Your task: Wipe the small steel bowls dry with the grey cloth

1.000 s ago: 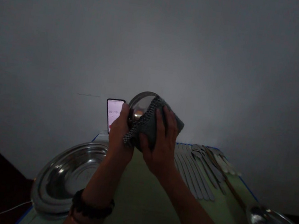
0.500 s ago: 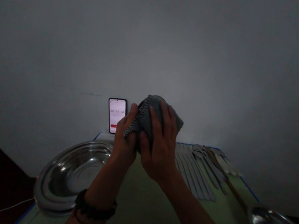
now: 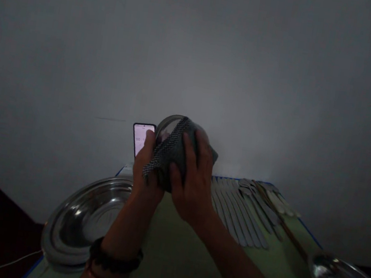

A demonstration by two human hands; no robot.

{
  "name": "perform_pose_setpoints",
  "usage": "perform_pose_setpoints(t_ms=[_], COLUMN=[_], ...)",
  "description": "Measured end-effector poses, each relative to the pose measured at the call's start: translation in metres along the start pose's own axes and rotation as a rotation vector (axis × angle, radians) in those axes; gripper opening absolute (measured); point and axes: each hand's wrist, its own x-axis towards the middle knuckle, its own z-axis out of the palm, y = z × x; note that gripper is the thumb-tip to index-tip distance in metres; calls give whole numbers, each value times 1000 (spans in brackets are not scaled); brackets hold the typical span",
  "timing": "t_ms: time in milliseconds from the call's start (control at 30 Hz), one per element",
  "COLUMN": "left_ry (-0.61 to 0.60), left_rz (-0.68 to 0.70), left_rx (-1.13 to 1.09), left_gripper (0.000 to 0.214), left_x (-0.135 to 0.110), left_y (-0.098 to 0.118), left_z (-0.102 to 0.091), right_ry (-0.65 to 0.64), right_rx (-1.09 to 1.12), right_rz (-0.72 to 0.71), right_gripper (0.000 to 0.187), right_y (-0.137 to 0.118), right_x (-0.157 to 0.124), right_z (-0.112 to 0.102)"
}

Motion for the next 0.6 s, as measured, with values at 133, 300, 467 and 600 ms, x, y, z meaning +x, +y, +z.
perform_pose_setpoints(t_ms=[133,300,467,600], left_ry=[27,-104,-304,-362], left_rz=[3,101,190,109], left_rx=[319,726,771,846], left_gripper=[42,46,41,43], left_x=[-9,-11,-10,-7], left_y=[3,12,28,29], left_z=[9,11,11,7], right_ry=[98,145,18,-30], right_rx=[126,227,37,136], right_rz=[166,349,15,-37], right_gripper=[50,45,46,42], right_y=[22,16,-9,12], right_x=[12,12,7,15], right_z=[-11,-11,-13,-21])
